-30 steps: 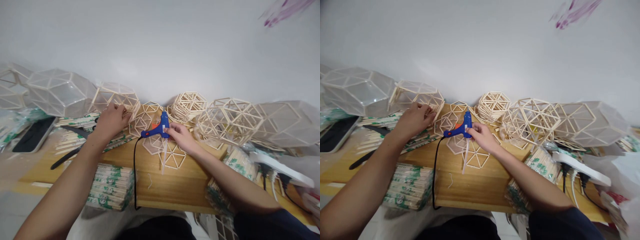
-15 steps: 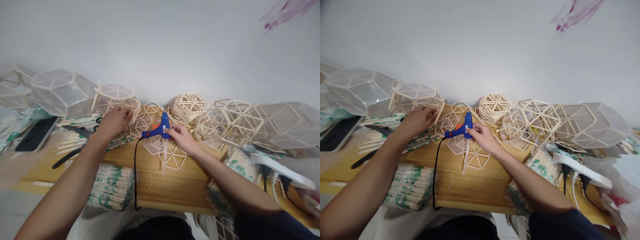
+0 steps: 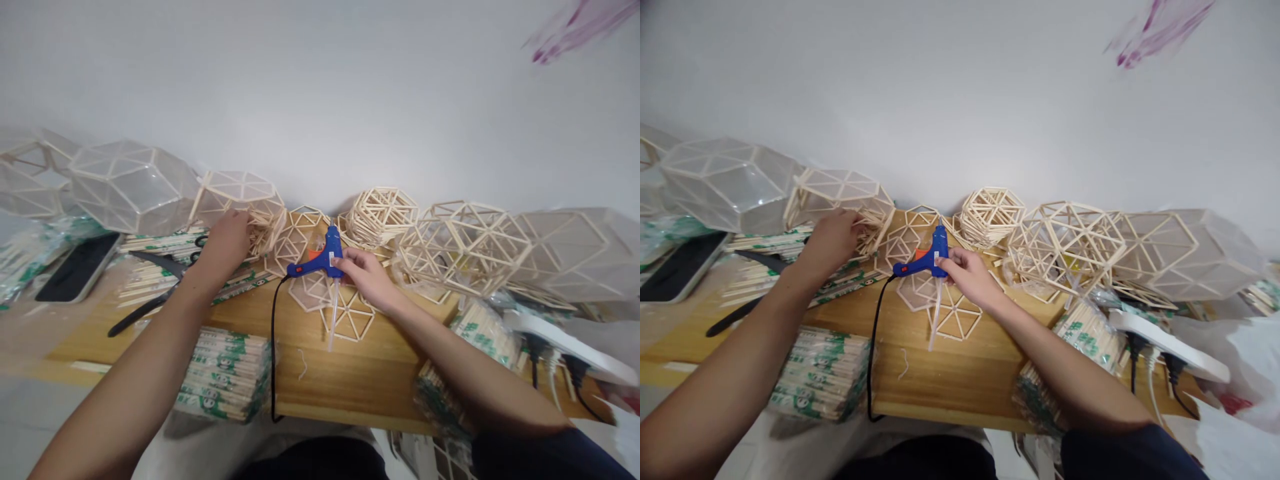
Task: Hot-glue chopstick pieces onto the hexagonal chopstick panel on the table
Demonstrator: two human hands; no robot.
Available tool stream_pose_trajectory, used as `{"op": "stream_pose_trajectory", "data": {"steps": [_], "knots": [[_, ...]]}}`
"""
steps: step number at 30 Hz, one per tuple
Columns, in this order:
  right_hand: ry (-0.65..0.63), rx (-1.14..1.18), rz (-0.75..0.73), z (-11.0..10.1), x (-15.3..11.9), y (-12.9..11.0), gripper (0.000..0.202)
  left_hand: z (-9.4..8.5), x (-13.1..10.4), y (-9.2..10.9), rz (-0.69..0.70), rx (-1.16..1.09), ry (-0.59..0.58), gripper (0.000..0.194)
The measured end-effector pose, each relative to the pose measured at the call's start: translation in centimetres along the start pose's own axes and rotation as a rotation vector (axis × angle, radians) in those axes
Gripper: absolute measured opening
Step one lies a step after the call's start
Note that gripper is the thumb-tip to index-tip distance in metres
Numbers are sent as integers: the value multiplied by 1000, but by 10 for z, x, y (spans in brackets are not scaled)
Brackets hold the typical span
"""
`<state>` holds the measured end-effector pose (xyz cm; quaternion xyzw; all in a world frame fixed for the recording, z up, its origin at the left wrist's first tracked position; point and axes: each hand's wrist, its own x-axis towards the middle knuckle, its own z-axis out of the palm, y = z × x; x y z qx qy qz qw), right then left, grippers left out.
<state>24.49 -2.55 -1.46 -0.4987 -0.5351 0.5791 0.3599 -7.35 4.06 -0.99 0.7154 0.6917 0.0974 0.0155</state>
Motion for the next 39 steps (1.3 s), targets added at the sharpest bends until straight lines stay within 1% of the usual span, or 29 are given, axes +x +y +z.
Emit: {"op": "stream_pose_trajectory", "data": {"steps": [5,7,10,12,16,20,21,23,26,27,30,32,34,36,39], "knots": [[7,9,-1,0,0,-1,53,-4,5,-6,-49,-133,121,24],[2,4,-8,0,1,-1,52,-5,5,-8,-38,-201,185,23],[-2,-9,-18,-1,2,-1,47,-5,3,-7,37,-306,287,22],[7,8,-31,-1,2,-2,41,-6,0,-4,90,-344,333,21],[46,163,-46,-2,-2,-6,28,-14,-11,8,168,-374,377,21],[74,270,-55,-2,-7,-12,28,-25,-24,21,274,-428,406,23],[84,278,-59,-2,-8,-14,29,-26,-27,25,301,-438,385,23],[106,278,-66,-2,-10,-16,29,-21,-32,34,356,-452,282,24],[112,263,-58,-2,-11,-19,30,0,-36,49,485,-469,33,22],[108,268,-52,-2,-11,-20,30,8,-36,54,524,-474,-26,21],[84,296,-50,-2,-11,-20,26,27,-38,63,584,-473,-133,25],[67,289,-60,-2,-11,-19,25,31,-40,66,601,-499,-170,29],[67,256,-59,-2,-11,-18,27,30,-41,66,620,-539,-193,33],[77,233,-46,-3,-11,-17,28,27,-42,65,647,-573,-213,32],[86,258,-49,-3,-10,-14,27,24,-42,63,685,-597,-195,31]]}}
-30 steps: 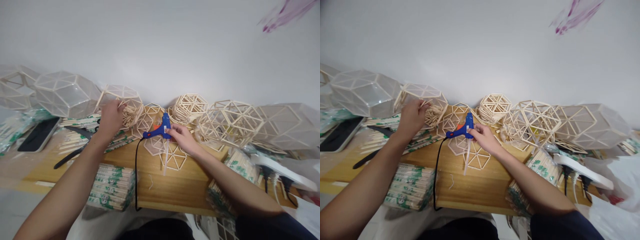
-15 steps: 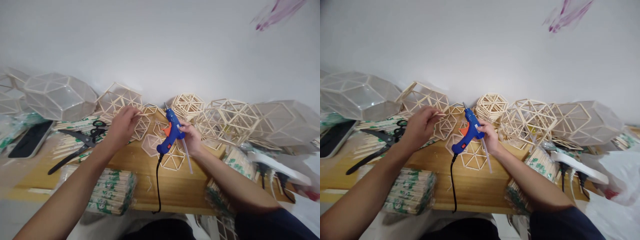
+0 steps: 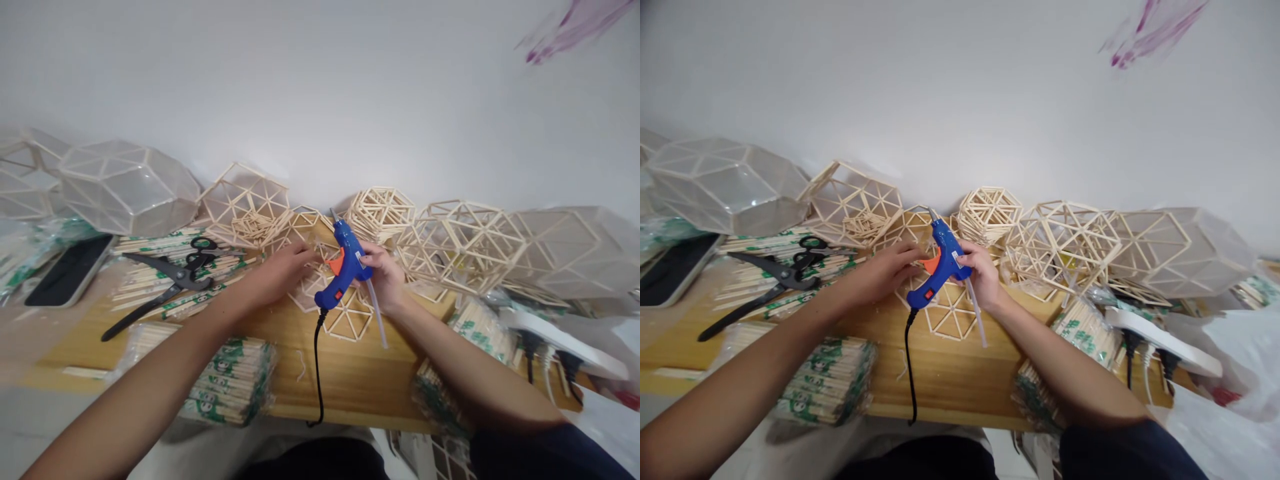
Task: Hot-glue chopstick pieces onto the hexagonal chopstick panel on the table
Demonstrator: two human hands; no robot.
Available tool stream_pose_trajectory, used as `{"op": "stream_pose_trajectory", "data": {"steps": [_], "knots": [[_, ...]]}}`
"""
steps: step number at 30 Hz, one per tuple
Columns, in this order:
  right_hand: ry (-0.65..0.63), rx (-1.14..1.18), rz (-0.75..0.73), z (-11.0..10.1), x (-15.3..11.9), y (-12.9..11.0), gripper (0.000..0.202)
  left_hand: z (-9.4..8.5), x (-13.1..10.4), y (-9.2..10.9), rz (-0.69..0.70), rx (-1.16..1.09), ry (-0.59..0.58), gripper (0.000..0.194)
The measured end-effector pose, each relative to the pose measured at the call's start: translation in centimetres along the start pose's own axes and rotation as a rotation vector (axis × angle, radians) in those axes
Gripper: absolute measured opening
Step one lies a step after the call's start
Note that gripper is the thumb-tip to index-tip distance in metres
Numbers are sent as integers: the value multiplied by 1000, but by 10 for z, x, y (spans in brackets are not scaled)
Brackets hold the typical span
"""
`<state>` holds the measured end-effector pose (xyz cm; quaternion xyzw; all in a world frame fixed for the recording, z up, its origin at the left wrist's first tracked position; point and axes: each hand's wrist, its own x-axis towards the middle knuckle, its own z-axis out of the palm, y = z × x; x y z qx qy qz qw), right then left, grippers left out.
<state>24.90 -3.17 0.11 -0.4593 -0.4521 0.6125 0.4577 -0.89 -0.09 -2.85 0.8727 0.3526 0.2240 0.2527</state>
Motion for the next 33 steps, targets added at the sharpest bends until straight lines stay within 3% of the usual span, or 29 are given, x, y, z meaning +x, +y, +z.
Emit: {"op": "stream_pose_trajectory", "data": {"steps": [4,6,9,12,15,19,24,30,33], "knots": [[17,58,-51,1,4,4,23,-11,-1,3,41,18,98,27],[54,72,-79,2,6,5,27,-19,-1,8,32,-18,120,38],[77,55,-99,4,6,4,44,-29,-3,15,27,-112,49,56],[42,16,-91,5,3,3,56,-34,-5,20,24,-234,1,59],[23,20,-87,5,2,6,63,-33,-6,23,4,-287,-16,60],[48,70,-100,5,5,10,65,-27,-4,24,-57,-193,-42,62],[53,87,-83,4,8,11,61,-18,-5,20,-121,-62,40,78],[-223,61,-86,-2,2,11,52,-16,-6,10,-180,83,210,44],[-276,-187,-246,-4,0,15,38,-16,-6,7,-215,91,343,25]]}}
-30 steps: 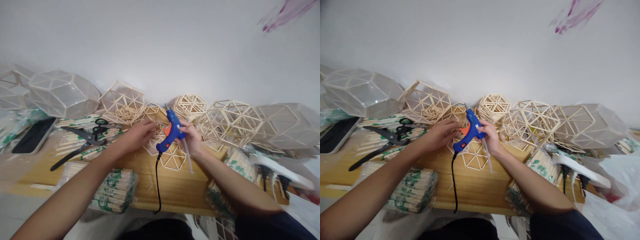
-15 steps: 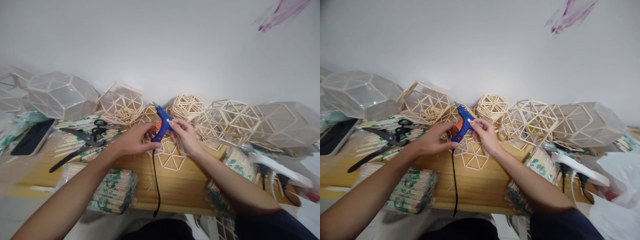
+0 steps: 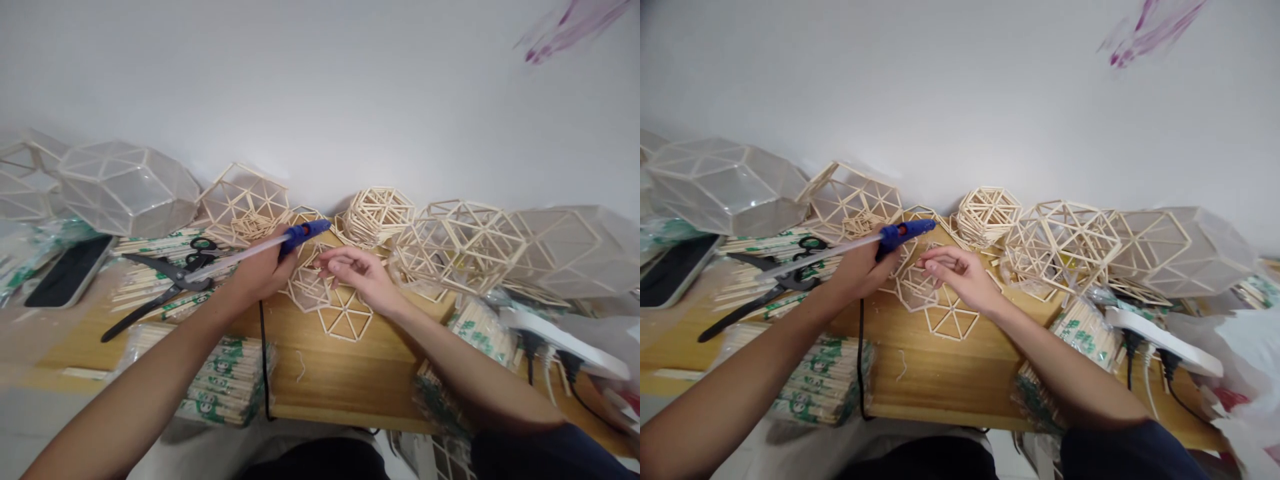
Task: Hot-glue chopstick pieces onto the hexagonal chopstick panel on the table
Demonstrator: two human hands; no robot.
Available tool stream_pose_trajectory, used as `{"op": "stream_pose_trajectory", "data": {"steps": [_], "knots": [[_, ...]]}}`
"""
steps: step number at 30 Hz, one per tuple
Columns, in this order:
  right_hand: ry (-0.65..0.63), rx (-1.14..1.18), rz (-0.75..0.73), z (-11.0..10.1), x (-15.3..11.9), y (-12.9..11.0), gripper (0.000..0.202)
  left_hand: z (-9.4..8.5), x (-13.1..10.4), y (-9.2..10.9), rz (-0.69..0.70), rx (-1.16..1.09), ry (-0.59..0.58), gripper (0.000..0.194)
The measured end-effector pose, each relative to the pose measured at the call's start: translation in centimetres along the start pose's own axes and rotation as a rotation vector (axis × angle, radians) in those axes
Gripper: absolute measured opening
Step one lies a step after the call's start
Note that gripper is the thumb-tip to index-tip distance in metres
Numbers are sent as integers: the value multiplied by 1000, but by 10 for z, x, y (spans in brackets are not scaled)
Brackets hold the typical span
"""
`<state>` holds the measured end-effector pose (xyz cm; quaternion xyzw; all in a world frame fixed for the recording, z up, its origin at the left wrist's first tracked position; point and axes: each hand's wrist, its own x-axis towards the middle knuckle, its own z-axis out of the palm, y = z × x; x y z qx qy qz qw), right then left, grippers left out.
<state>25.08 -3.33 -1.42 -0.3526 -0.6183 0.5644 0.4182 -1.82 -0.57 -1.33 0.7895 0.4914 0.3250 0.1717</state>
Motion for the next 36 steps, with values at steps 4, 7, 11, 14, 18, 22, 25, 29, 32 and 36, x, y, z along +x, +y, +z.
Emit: {"op": "stream_pose_trajectory", "data": {"steps": [4,7,11,14,18,22,25,29,32,36], "knots": [[-193,-532,-385,1,-2,7,21,-1,-1,-1,-69,23,188,23],[-371,-738,-542,4,-3,11,24,-3,-2,0,-80,52,236,27],[-382,-869,-537,3,-3,15,26,-5,-1,2,-39,55,197,18],[-308,-935,-465,-2,-1,18,27,-4,0,3,-22,46,180,18],[-183,-967,-389,-6,0,21,25,-4,0,2,-27,58,200,17],[-96,-982,-391,-6,0,23,26,-4,0,2,-37,81,223,21],[-146,-965,-426,-5,-1,22,25,-5,0,2,-51,79,187,20],[-343,-905,-418,-1,-5,15,27,-7,0,2,-63,78,147,19],[-458,-933,-383,7,-11,6,40,-8,0,2,-76,71,138,19],[-571,-957,-300,15,-18,0,58,-8,1,3,-75,80,130,19]]}}
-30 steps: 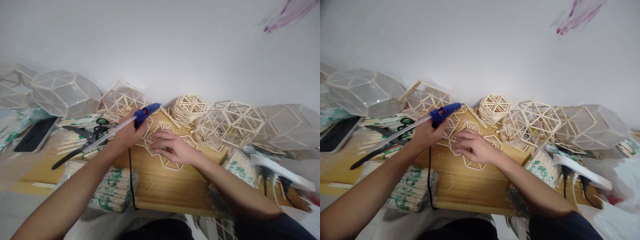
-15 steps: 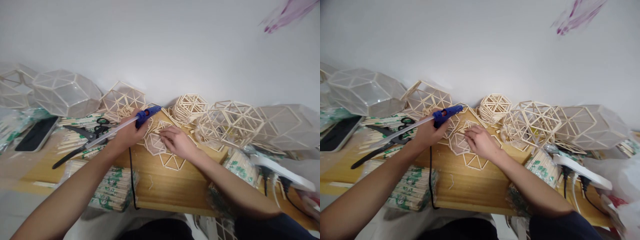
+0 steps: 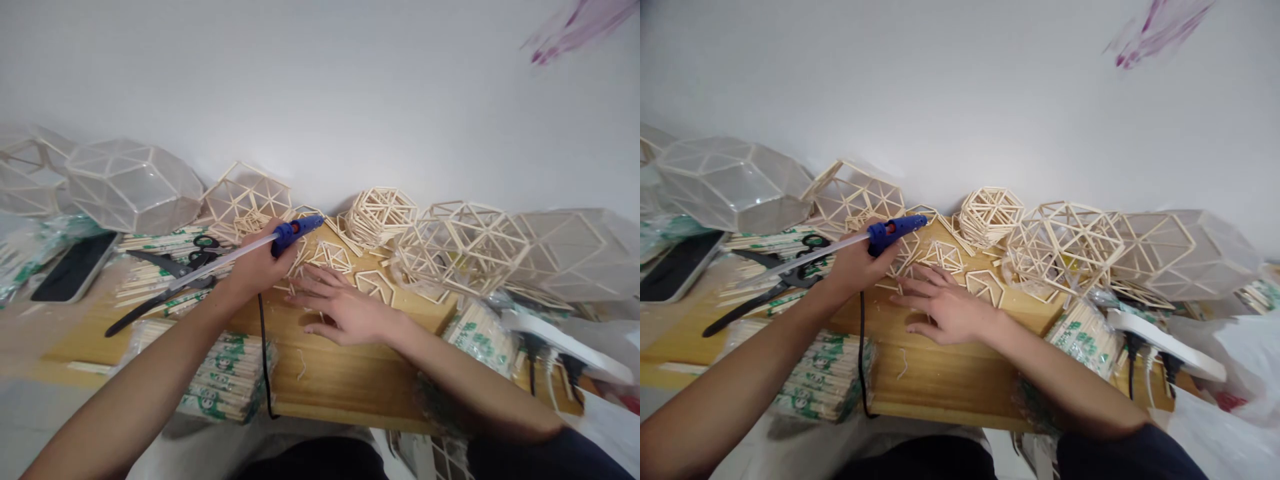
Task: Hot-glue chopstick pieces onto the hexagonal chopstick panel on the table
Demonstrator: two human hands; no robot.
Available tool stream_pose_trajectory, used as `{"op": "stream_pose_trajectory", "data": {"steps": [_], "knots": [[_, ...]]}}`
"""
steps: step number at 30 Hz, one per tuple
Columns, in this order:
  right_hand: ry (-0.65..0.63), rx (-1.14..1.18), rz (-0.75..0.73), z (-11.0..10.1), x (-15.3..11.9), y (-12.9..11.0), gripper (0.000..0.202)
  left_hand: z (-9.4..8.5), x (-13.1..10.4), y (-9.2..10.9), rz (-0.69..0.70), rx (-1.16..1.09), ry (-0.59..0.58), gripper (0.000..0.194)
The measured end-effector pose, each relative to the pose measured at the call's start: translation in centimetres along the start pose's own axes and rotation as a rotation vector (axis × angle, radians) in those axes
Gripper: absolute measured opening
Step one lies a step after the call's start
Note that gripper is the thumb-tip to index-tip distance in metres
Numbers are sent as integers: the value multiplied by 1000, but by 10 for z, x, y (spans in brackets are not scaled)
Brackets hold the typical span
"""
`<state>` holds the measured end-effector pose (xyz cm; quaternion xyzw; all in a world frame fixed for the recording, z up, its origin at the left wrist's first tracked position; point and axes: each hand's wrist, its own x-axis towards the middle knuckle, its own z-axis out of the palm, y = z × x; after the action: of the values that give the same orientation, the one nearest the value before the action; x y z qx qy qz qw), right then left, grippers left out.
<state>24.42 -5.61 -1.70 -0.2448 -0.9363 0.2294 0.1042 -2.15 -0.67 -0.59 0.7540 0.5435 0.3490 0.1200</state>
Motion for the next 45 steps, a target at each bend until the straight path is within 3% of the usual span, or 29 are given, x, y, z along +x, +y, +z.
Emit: {"op": "stream_pose_trajectory", "data": {"steps": [3,9,13,20,22,24,28,32,35,45], "knots": [[-3,30,1,1,0,3,54,2,0,-1,0,-9,-15,21],[200,39,-25,3,5,17,26,3,0,-4,0,-10,-40,19],[261,-29,0,6,4,20,25,1,0,-3,8,-18,-43,15],[440,-126,286,7,0,29,25,0,0,0,0,-13,-24,19],[461,-142,280,6,0,30,25,0,0,1,7,-26,-29,18],[416,-117,180,4,1,27,28,0,0,0,15,-38,-37,17],[184,-6,-32,4,3,6,39,1,0,0,3,-33,-38,18],[56,7,-23,8,5,-19,65,3,0,0,-7,-3,-24,18],[-22,24,-15,14,6,-26,77,3,1,0,7,-18,-14,16],[-51,24,-17,24,11,-27,74,2,2,-1,-18,-41,-27,19]]}}
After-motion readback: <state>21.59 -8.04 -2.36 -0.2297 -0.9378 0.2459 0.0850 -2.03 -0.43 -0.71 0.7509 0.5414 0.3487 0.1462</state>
